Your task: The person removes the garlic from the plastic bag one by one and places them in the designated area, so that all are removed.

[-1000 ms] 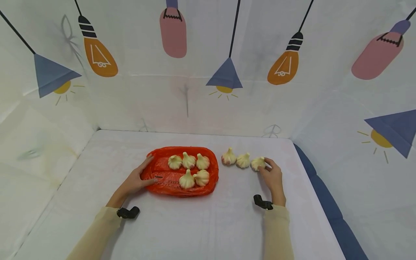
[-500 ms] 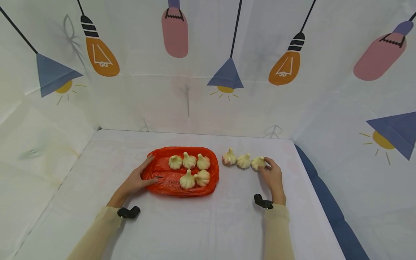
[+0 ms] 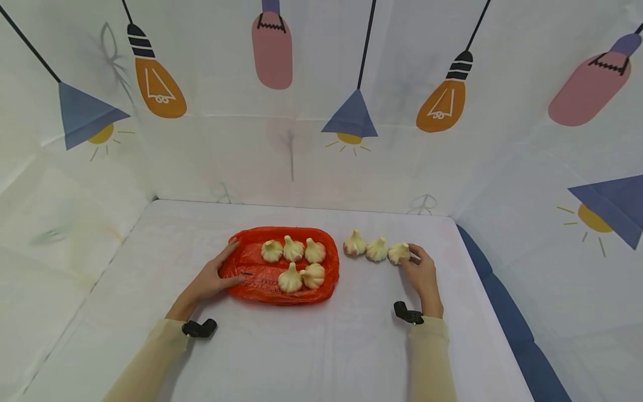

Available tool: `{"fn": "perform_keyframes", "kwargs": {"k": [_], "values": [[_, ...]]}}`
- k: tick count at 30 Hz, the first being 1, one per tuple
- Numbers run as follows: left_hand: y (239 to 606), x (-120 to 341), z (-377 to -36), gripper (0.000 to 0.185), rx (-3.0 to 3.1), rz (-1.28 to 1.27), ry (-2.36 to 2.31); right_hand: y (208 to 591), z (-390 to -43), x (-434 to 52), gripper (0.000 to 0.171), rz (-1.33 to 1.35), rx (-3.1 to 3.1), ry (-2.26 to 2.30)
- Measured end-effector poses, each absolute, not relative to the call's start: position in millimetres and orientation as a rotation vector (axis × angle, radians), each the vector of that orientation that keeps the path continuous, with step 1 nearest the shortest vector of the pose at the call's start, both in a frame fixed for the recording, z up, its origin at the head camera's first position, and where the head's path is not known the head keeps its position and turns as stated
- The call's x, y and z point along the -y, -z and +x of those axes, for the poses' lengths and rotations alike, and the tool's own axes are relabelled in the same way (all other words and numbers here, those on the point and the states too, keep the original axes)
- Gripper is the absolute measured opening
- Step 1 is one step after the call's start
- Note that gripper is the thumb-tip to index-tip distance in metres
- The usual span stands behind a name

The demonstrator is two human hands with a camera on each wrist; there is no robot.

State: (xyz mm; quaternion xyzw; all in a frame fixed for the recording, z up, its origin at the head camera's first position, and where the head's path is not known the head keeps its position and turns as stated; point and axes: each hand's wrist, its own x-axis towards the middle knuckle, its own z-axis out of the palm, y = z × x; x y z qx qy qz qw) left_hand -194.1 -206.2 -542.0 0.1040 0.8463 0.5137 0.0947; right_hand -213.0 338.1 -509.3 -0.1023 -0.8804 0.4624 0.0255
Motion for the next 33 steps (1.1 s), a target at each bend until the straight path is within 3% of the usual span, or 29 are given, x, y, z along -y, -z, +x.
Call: {"fn": "perform_keyframes", "kwargs": {"k": [19, 33], "values": [[539, 205, -193, 0.094, -2.543, 0.357, -1.502, 478, -204, -338, 0.058, -0.147, 2.719, -1.276], [532, 200, -198, 0.089, -2.669, 0.429, -1.401, 453, -198, -307, 0.058, 0.008, 2.716, -1.184]]}}
